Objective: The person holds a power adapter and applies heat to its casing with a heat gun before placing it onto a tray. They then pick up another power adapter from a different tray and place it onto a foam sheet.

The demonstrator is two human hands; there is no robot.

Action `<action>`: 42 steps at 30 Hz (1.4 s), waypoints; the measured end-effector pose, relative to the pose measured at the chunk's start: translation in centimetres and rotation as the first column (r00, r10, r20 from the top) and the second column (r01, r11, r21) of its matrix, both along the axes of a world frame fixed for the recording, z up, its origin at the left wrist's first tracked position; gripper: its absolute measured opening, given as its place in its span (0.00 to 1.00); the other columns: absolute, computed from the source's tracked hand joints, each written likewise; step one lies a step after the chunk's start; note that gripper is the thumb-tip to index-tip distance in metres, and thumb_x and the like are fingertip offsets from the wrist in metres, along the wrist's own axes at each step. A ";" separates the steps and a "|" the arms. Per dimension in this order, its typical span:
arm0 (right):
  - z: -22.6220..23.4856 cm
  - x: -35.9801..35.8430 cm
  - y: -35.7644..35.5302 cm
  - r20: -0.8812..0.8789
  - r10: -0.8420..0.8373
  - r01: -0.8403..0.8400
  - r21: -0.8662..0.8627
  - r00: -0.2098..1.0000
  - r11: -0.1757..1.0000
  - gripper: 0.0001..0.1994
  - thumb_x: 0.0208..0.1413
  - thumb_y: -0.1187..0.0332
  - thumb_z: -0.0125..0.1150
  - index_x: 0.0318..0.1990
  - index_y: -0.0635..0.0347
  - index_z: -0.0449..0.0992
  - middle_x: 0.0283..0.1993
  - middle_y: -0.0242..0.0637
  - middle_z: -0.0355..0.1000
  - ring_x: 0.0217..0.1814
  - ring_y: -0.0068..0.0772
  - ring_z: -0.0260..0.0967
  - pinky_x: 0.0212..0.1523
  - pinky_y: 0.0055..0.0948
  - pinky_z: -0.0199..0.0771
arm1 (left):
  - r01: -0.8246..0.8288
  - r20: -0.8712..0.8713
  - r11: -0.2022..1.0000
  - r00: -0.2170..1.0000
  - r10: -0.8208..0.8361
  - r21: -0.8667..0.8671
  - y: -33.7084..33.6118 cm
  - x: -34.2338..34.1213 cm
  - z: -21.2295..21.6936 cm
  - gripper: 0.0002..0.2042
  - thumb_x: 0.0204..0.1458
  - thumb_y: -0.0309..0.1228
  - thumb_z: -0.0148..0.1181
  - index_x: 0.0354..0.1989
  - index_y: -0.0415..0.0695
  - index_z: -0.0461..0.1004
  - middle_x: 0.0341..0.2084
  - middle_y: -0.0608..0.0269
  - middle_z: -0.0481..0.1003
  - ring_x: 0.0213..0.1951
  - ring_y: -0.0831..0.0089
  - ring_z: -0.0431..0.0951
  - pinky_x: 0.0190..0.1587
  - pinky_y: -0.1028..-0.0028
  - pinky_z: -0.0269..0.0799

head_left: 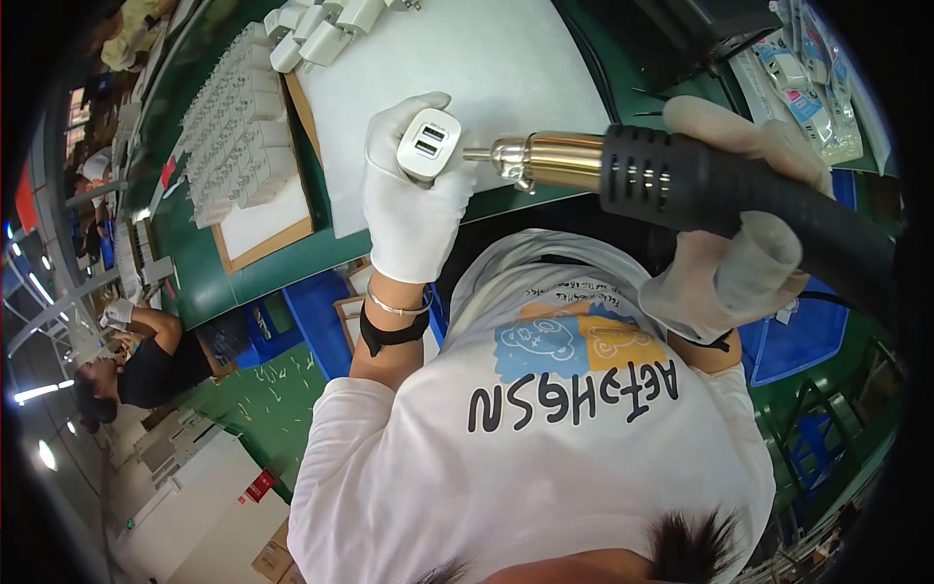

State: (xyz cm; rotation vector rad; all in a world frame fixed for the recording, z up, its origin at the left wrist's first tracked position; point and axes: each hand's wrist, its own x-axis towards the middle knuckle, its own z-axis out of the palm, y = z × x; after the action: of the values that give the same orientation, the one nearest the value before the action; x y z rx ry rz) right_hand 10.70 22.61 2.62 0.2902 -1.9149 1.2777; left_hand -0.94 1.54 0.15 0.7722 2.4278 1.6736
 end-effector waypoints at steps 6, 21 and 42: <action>-0.1 -0.4 -1.3 -0.041 -0.240 0.210 -0.360 0.970 0.909 0.20 0.60 0.54 0.50 0.47 0.64 0.70 0.40 0.50 0.75 0.41 0.38 0.74 0.47 0.36 0.75 | 0.065 -0.011 0.997 0.998 -0.065 -0.032 -0.6 -0.2 0.5 0.29 0.46 0.22 0.64 0.58 0.41 0.61 0.48 0.60 0.64 0.44 0.73 0.70 0.46 0.77 0.69; 0.4 -0.4 -1.4 -0.024 -0.183 0.181 -0.075 0.983 0.981 0.19 0.59 0.56 0.52 0.46 0.65 0.68 0.40 0.51 0.75 0.35 0.30 0.71 0.39 0.26 0.72 | 0.038 0.208 0.991 0.976 -0.065 0.131 -0.5 0.1 -0.4 0.29 0.39 0.19 0.69 0.53 0.40 0.66 0.48 0.63 0.66 0.48 0.72 0.72 0.52 0.73 0.70; 0.3 -1.0 -2.0 -0.066 -0.197 0.188 -0.120 0.978 0.975 0.20 0.60 0.56 0.50 0.46 0.69 0.67 0.39 0.51 0.75 0.32 0.27 0.70 0.36 0.24 0.72 | 0.017 0.224 0.991 0.973 -0.047 0.134 -0.2 0.2 -0.8 0.29 0.37 0.19 0.71 0.51 0.41 0.68 0.47 0.65 0.66 0.47 0.74 0.71 0.52 0.73 0.70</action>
State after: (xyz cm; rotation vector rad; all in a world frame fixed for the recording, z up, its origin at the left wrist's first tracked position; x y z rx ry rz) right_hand 9.70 20.61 2.91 0.0918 -1.7517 1.2211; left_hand -0.77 1.32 -0.66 0.5931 2.1599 1.8138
